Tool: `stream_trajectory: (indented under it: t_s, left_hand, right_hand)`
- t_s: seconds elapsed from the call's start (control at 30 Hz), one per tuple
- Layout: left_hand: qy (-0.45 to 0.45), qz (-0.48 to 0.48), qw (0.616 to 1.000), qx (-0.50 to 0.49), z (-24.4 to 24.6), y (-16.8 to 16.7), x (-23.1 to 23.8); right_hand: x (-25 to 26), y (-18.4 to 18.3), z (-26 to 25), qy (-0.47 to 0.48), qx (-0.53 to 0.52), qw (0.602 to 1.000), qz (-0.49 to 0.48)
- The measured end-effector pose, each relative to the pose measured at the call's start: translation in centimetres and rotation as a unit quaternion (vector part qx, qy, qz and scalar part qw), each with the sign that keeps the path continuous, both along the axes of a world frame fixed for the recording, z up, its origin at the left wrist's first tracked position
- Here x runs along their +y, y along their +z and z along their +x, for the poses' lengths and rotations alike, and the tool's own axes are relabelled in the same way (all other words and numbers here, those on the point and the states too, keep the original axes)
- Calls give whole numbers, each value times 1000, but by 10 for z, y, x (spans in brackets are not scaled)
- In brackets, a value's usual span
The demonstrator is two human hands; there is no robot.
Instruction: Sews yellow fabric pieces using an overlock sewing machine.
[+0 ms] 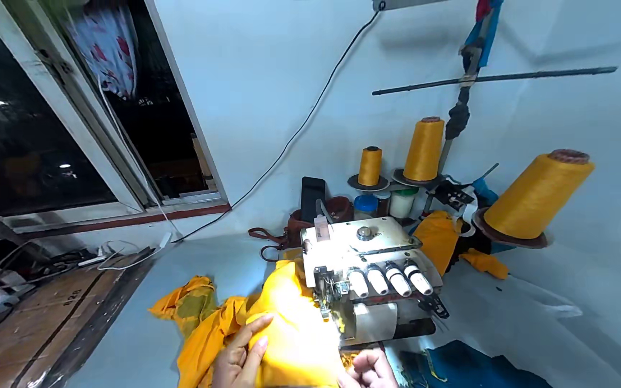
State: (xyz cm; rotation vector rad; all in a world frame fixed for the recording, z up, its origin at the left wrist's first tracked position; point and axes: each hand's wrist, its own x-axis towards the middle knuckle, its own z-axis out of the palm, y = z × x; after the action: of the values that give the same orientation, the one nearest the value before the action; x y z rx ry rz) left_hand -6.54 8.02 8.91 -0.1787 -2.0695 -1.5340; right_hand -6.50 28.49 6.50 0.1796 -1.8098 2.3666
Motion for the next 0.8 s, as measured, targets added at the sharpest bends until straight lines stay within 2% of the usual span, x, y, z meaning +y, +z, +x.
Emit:
stream_trajectory:
  t_s: [0.2, 0.6, 0.8]
  left_hand:
    - [47, -29, 998, 12, -39, 3, -12]
    - [63, -8, 998, 22, -70, 7, -22]
    - [145, 5, 987, 68, -47, 18, -24]
  right_hand:
    - [-24, 8, -37, -70, -60, 996, 9]
    - [-23, 8, -45, -77, -72, 993, 47]
    - [-25, 4, -44, -94, -51, 992, 61]
